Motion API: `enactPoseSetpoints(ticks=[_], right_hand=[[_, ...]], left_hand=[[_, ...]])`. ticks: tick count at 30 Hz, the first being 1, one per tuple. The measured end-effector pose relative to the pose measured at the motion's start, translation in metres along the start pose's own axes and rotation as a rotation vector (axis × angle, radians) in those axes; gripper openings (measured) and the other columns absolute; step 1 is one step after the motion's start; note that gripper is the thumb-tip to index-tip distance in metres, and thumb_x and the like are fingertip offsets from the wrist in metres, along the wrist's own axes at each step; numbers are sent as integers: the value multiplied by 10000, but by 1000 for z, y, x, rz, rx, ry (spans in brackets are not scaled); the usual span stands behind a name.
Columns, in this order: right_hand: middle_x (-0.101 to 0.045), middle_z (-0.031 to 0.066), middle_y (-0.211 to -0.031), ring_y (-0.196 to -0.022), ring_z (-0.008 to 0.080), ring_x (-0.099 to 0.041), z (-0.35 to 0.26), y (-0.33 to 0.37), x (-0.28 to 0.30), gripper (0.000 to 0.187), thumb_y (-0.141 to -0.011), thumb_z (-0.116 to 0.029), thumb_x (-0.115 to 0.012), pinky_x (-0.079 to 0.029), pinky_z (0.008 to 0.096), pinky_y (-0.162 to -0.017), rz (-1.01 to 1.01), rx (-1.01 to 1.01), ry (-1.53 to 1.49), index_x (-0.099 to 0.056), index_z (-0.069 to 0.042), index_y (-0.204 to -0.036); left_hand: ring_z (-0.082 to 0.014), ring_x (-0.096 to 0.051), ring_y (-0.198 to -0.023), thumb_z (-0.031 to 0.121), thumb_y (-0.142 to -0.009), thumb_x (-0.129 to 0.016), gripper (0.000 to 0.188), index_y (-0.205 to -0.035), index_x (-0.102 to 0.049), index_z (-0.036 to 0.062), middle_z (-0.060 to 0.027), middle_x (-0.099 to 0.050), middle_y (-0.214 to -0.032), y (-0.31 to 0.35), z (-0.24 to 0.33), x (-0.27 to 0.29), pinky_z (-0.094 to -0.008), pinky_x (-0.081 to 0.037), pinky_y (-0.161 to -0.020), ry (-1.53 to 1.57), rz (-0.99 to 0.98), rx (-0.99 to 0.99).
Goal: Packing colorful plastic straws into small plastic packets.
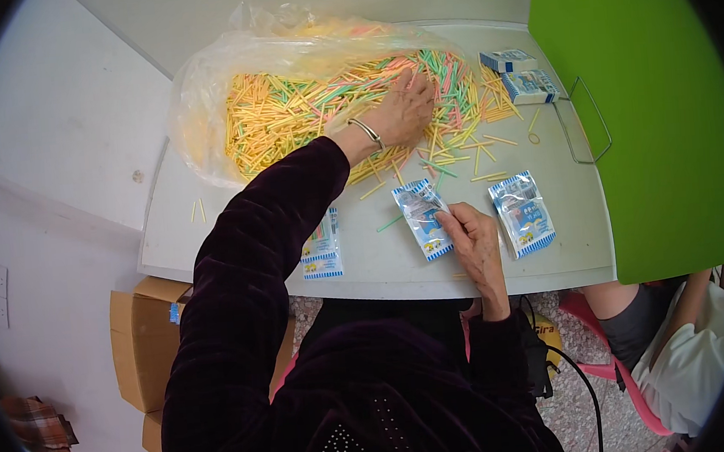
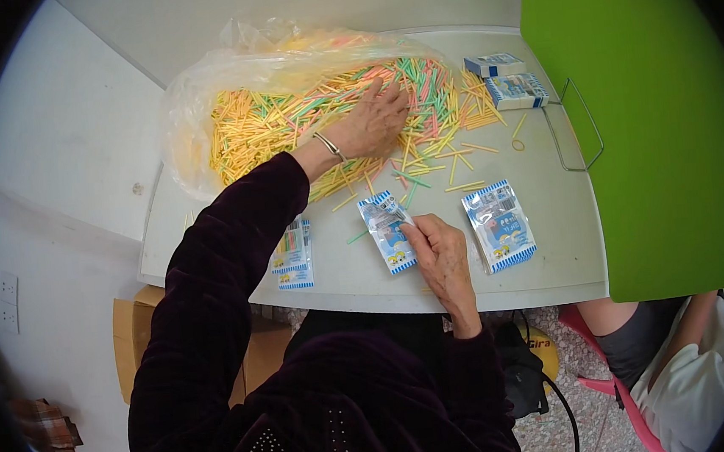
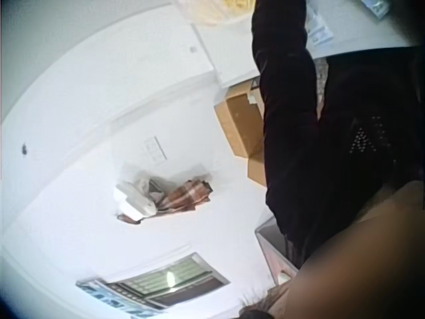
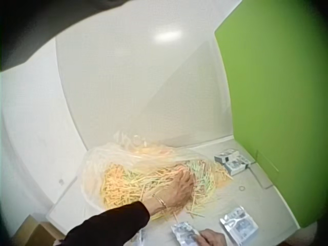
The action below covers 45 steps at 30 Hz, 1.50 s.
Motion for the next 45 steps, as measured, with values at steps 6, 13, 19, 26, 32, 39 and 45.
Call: enactPoseSetpoints(ticks=[6, 13, 19, 26, 32, 39, 45], right_hand=[[-568, 126, -671, -564, 151, -494, 1, 0, 1, 180, -842, -127, -581, -386, 284, -523, 9, 0, -11, -606, 51, -855], [-570, 140, -670, -554, 170, -494, 5, 0, 0, 187, -839, -129, -581, -383, 289, -519, 12, 13, 6, -596, 57, -832], [-552, 126, -630, -542, 150, -475, 5, -1, 2, 195, -840, -136, -582, -374, 283, -504, 35, 12, 23, -590, 58, -814], [-491, 64, -592, -542, 87, -405, 12, -4, 0, 206, -851, -144, -580, -333, 258, -482, 24, 10, -89, -581, 51, -786], [-496, -32, -636, -591, 26, -399, 13, -5, 7, 213, -882, -170, -556, -325, 201, -520, 80, -112, -226, -590, 13, -778], [-595, 23, -937, -811, 67, -524, -1, -37, -3, 195, -910, -186, -526, -400, 217, -727, 285, -127, -900, -571, -18, -998], [-583, 60, -1082, -1035, 194, -527, 30, -91, -39, 229, -909, -171, -511, -370, 404, -960, 396, -392, -1553, -517, -48, -1102]], left_hand=[[-242, -445, -1027, 127, -763, -503, 231, -972, -563, 50, -87, -506, -970, 5, -3, -5, -492, -301, -921, 132, 107, 40], [-291, -458, -1053, 151, -805, -466, 191, -898, -617, 79, -79, -567, -948, 16, 5, 2, -602, -219, -966, 58, 3, 20], [-292, -444, -1004, 187, -755, -523, 173, -828, -637, 79, -62, -557, -862, -12, 23, 1, -587, -179, -980, -153, -184, -29], [-260, -463, -972, 211, -746, -549, 201, -838, -609, 43, -91, -558, -870, 2, -6, -14, -582, -235, -884, 261, 70, 161], [-254, -491, -931, 238, -827, -506, 265, -926, -556, -3, -117, -539, -880, 13, -37, 18, -396, -344, -829, 890, -236, 591], [-224, -557, -864, 160, -888, -421, 221, -904, -547, -22, -143, -560, -968, 17, -59, 0, -328, -459, -756, 2076, 370, 569], [-264, -557, -885, 107, -878, -399, 203, -901, -520, -54, -166, -550, -955, 19, -12, 24, -372, -481, -793, 2822, 233, 624]])
Point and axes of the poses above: each hand's wrist, its own y-axis away from the middle knuckle, its own x-axis out of the back of the hand, z = x × y, the point moved 3 cm from there along -y, towards the middle knuckle
